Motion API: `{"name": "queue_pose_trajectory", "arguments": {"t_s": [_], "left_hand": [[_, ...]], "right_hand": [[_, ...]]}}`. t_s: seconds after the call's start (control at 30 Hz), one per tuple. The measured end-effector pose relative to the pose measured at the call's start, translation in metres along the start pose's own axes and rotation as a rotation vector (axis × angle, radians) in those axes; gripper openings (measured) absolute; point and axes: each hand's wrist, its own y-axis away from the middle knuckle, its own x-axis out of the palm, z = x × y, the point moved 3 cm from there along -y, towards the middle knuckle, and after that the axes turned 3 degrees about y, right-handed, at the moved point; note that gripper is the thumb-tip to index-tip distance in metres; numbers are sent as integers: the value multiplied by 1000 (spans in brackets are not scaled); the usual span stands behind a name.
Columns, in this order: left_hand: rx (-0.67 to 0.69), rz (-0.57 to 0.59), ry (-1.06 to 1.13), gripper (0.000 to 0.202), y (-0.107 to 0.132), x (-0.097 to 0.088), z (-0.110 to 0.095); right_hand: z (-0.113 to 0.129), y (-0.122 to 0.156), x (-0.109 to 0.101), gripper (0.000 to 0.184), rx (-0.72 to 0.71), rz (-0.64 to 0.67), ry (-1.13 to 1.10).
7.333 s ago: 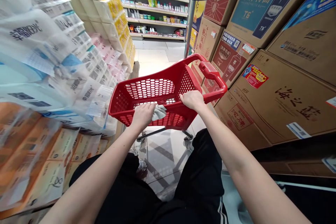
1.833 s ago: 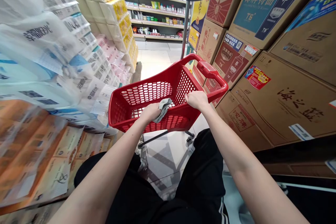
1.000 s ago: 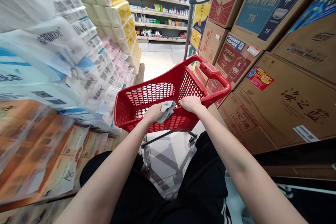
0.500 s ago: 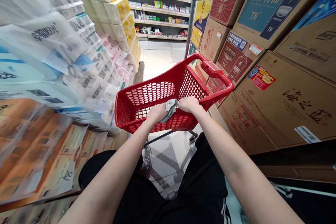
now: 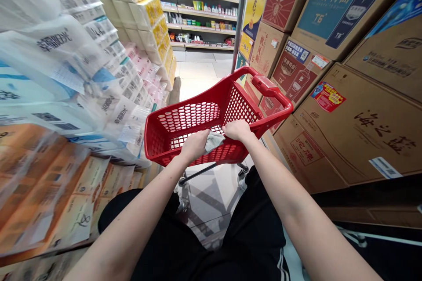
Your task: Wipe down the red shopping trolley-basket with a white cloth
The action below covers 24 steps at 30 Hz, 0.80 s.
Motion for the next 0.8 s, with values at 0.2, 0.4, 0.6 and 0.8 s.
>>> {"name": "queue_pose_trajectory", "arguments": {"t_s": [0.2,0.4,0.6,0.8], "left_hand": [[-168,108,50,44,-15,-3,-4],[-134,-31,-35,40,-2,2,-6],[117,-189,-134,36,26,13,-2],[-7,-92,-92,21,18,9,0]], "right_hand": [[0,3,-2,53,-8,7,0],[-2,4,-3,49,-4,-10,9],[-6,6,-2,47,6,-22,-3],[-8,3,1,49,-3,-55,13]]}}
